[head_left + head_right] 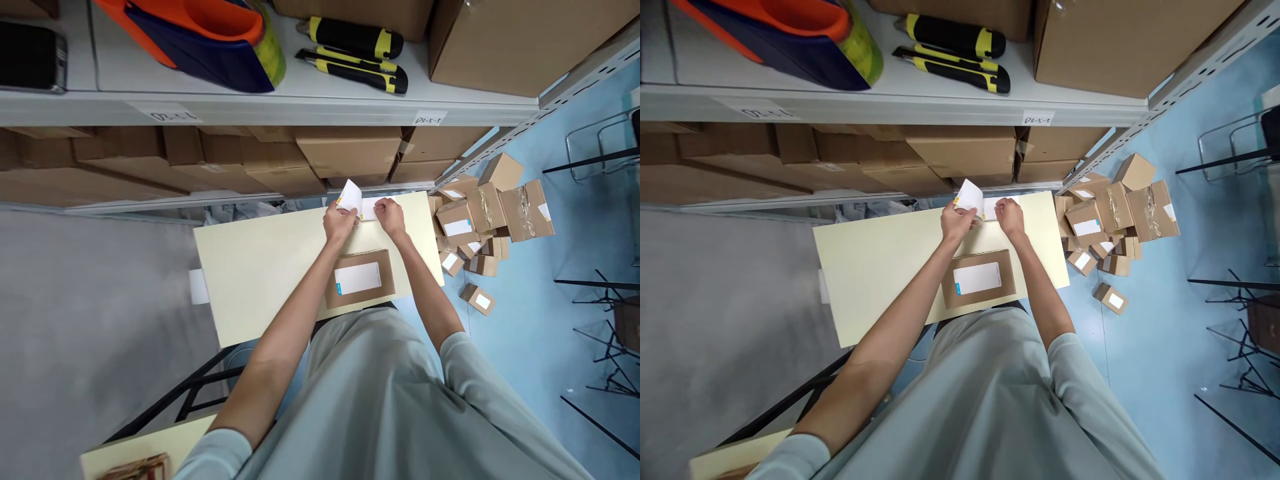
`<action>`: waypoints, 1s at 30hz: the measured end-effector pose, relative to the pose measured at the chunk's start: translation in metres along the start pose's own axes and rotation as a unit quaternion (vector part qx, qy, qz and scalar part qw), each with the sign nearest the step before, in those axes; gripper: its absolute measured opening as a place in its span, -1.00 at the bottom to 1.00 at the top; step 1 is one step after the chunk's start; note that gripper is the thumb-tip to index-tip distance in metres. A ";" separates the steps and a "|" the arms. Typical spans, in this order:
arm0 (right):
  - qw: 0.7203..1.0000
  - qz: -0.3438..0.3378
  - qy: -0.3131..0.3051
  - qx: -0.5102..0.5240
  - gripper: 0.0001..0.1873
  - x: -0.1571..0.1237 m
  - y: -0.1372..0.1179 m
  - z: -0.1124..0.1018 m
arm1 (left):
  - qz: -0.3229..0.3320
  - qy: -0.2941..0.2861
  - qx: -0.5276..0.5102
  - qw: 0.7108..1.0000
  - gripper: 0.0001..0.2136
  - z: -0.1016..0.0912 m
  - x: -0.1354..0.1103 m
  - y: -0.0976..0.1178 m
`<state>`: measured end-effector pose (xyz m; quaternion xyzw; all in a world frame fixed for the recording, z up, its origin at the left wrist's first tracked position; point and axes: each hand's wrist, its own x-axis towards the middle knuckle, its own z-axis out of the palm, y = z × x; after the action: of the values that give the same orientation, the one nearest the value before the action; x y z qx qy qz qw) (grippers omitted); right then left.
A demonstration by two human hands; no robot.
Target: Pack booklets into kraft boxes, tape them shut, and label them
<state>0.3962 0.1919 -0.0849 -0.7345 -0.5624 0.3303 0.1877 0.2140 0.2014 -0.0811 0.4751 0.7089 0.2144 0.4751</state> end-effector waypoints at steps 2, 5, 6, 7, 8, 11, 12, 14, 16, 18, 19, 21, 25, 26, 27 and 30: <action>0.999 0.032 -0.035 0.003 -0.87 0.008 -0.004 0.011 | -0.053 0.029 -0.055 0.997 -0.55 -0.012 -0.004 -0.005; 0.996 0.063 -0.062 0.000 -0.97 0.014 -0.007 0.024 | -0.081 0.056 -0.100 0.990 -0.69 -0.028 -0.009 -0.012; 0.996 0.067 -0.065 -0.002 -0.94 0.015 -0.006 0.027 | -0.084 0.062 -0.107 0.989 -0.74 -0.033 -0.011 -0.015; 0.995 0.069 -0.066 -0.004 -0.90 0.015 -0.006 0.029 | -0.088 0.067 -0.112 0.988 -0.77 -0.037 -0.012 -0.018; 0.995 0.070 -0.065 -0.006 -0.87 0.016 -0.005 0.031 | -0.093 0.070 -0.115 0.987 -0.79 -0.040 -0.013 -0.020; 0.996 0.069 -0.063 -0.003 -0.80 0.019 -0.001 0.035 | -0.107 0.074 -0.118 0.984 -0.82 -0.048 -0.016 -0.029; 0.996 0.068 -0.064 -0.001 -0.79 0.020 0.000 0.035 | -0.108 0.073 -0.118 0.984 -0.83 -0.050 -0.017 -0.031; 0.996 0.065 -0.068 0.003 -0.77 0.023 0.002 0.036 | -0.108 0.070 -0.117 0.985 -0.84 -0.053 -0.017 -0.036; 0.995 0.066 -0.073 0.003 -0.74 0.025 0.003 0.037 | -0.104 0.067 -0.111 0.986 -0.84 -0.056 -0.017 -0.040; 0.995 0.068 -0.076 0.000 -0.72 0.027 0.003 0.037 | -0.100 0.066 -0.100 0.988 -0.84 -0.058 -0.017 -0.044; 0.995 0.069 -0.077 -0.002 -0.71 0.028 0.003 0.037 | -0.096 0.065 -0.093 0.989 -0.83 -0.058 -0.016 -0.046; 0.994 0.073 -0.080 -0.006 -0.70 0.030 0.003 0.038 | -0.092 0.063 -0.082 0.990 -0.81 -0.059 -0.016 -0.049; 0.992 0.084 -0.098 -0.012 -0.70 0.035 0.003 0.037 | -0.087 0.058 -0.077 0.991 -0.79 -0.058 -0.018 -0.055; 0.991 0.085 -0.101 -0.013 -0.70 0.036 0.003 0.037 | -0.087 0.055 -0.078 0.992 -0.79 -0.057 -0.019 -0.057; 0.991 0.085 -0.101 -0.014 -0.70 0.037 0.003 0.037 | -0.086 0.052 -0.078 0.992 -0.79 -0.057 -0.021 -0.058; 0.991 0.087 -0.102 -0.013 -0.69 0.038 0.002 0.036 | -0.068 0.041 -0.055 0.995 -0.79 -0.056 -0.024 -0.062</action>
<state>0.3780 0.2235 -0.1222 -0.7452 -0.5170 0.4114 0.0901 0.1383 0.1602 -0.0906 0.3899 0.7458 0.2397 0.4841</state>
